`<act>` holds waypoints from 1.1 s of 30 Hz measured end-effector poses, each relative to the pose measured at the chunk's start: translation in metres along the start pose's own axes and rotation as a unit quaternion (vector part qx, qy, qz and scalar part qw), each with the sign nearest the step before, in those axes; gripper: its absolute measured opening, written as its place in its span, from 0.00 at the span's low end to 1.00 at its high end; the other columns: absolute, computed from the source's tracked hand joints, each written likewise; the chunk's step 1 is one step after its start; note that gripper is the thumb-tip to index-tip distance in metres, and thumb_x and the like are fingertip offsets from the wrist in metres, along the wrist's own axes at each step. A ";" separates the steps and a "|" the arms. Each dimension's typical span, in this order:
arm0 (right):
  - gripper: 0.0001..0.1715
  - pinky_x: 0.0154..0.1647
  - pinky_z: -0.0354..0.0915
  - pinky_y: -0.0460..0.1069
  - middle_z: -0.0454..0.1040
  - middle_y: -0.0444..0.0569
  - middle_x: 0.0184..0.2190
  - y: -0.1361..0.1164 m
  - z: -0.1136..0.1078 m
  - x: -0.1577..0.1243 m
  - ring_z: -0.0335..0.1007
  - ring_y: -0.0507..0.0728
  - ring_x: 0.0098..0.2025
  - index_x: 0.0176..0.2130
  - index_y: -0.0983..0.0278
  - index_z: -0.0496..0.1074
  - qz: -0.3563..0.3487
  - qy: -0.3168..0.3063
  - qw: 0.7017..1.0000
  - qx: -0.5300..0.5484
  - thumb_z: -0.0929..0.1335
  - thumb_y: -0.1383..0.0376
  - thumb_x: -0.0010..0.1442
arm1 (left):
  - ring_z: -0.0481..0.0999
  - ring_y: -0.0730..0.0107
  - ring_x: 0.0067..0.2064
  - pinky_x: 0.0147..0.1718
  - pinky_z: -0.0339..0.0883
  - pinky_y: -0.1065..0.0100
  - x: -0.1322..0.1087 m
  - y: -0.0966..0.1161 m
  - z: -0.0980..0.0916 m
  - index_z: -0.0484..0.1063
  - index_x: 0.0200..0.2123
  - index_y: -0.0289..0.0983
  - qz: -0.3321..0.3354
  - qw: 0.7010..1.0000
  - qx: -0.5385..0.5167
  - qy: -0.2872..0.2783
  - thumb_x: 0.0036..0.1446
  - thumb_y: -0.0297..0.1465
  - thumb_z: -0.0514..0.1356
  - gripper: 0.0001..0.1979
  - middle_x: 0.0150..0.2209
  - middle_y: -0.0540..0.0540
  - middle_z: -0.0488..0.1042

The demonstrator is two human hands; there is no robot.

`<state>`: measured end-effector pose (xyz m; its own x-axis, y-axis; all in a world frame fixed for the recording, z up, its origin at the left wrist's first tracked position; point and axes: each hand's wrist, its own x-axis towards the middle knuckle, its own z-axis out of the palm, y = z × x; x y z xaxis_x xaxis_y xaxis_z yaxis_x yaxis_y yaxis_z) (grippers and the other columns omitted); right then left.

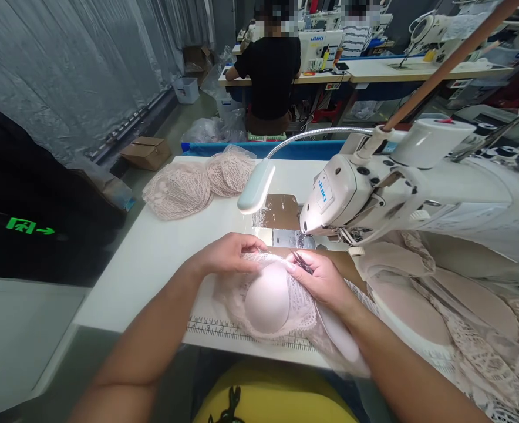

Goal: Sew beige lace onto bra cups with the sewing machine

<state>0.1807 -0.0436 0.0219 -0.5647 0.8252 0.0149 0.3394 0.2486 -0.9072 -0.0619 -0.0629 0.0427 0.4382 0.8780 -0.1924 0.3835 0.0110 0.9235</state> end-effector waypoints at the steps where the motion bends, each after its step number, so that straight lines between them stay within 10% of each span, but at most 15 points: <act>1: 0.13 0.34 0.58 0.48 0.68 0.44 0.29 0.000 -0.001 0.000 0.63 0.53 0.32 0.31 0.63 0.68 0.001 0.002 1.000 -0.001 0.65 0.57 0.60 | 0.72 0.66 0.40 0.37 0.63 0.68 0.000 0.001 -0.001 0.72 0.49 0.38 -0.003 1.000 0.005 0.000 0.49 0.36 0.66 0.22 0.40 0.46 0.73; 9: 0.13 0.33 0.60 0.48 0.69 0.44 0.28 0.002 -0.006 -0.001 0.63 0.54 0.31 0.30 0.62 0.68 0.010 0.019 0.999 -0.035 0.64 0.57 0.60 | 0.72 0.66 0.38 0.36 0.64 0.68 -0.002 -0.006 -0.015 0.73 0.47 0.37 -0.034 0.998 0.045 -0.020 0.51 0.34 0.64 0.18 0.38 0.46 0.74; 15: 0.12 0.38 0.64 0.50 0.76 0.47 0.35 -0.014 -0.012 -0.003 0.70 0.57 0.37 0.36 0.61 0.74 -0.008 -0.006 0.996 -0.089 0.63 0.59 0.60 | 0.71 0.62 0.44 0.40 0.63 0.68 0.010 -0.006 0.010 0.72 0.48 0.37 0.022 0.999 0.025 -0.013 0.47 0.34 0.66 0.23 0.44 0.44 0.73; 23: 0.30 0.24 0.60 0.49 0.75 0.46 0.26 -0.008 -0.070 -0.047 0.69 0.58 0.26 0.52 0.59 0.70 0.169 -0.018 0.938 -0.303 0.66 0.49 0.54 | 0.65 0.74 0.28 0.27 0.56 0.73 0.010 -0.007 0.015 0.68 0.26 0.34 0.009 0.999 0.010 -0.042 0.49 0.28 0.60 0.04 0.26 0.52 0.66; 30: 0.17 0.29 0.62 0.49 0.76 0.47 0.30 0.004 -0.055 -0.059 0.70 0.58 0.31 0.33 0.60 0.71 0.134 -0.025 0.939 -0.316 0.61 0.53 0.60 | 0.73 0.64 0.36 0.33 0.64 0.69 0.009 -0.005 0.019 0.75 0.37 0.32 -0.014 0.997 -0.051 -0.055 0.50 0.32 0.62 0.11 0.35 0.44 0.74; 33: 0.19 0.34 0.66 0.51 0.78 0.48 0.39 -0.004 -0.051 -0.056 0.73 0.61 0.39 0.44 0.59 0.71 0.120 0.011 0.946 -0.301 0.63 0.51 0.59 | 0.72 0.66 0.35 0.32 0.63 0.70 0.010 -0.001 0.025 0.75 0.32 0.32 -0.015 0.996 -0.076 -0.038 0.51 0.37 0.63 0.12 0.33 0.45 0.74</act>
<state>0.2496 -0.0647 0.0463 -0.4033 0.9034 -0.1457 0.8261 0.2910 -0.4826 -0.0374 -0.0666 0.0316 0.4907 0.8378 -0.2395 0.2727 0.1134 0.9554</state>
